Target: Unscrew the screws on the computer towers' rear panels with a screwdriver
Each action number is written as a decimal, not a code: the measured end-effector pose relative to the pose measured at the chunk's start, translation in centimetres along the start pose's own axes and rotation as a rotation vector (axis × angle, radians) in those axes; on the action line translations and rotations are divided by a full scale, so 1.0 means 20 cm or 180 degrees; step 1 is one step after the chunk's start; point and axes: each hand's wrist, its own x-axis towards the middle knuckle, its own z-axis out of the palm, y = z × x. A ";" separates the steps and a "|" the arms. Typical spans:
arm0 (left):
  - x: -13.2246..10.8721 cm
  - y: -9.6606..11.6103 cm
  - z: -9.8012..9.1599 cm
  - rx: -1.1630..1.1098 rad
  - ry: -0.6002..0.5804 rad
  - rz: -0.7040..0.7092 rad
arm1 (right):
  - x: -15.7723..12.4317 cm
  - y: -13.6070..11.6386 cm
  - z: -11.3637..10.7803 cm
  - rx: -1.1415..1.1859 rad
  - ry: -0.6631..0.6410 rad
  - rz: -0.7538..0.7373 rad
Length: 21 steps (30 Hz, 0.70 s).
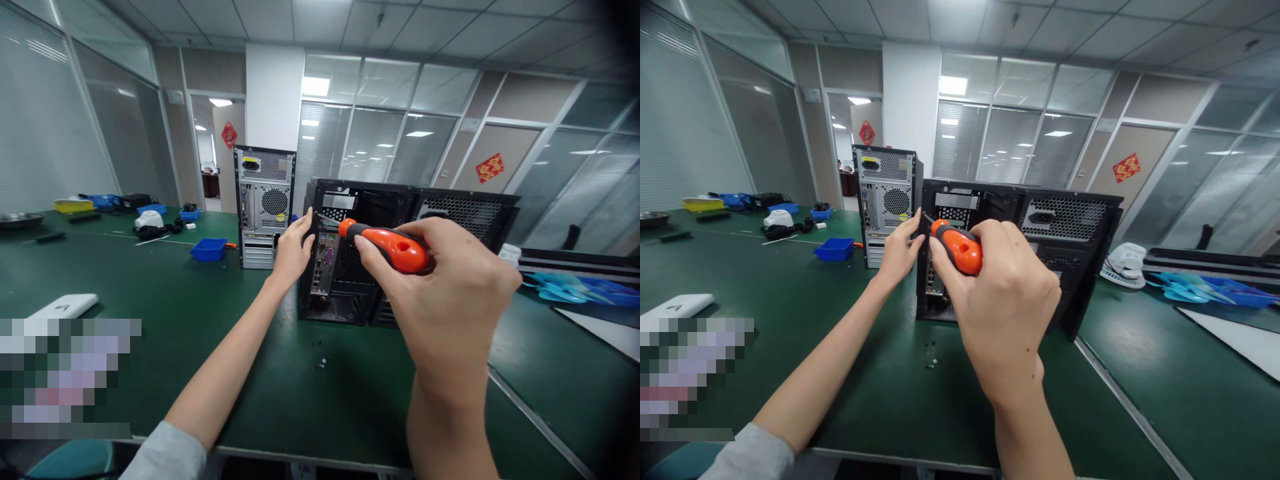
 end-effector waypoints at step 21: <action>0.00 0.00 0.00 -0.0020 0.0000 -0.0005 | -0.02 -0.02 0.02 -0.0149 0.0120 0.0295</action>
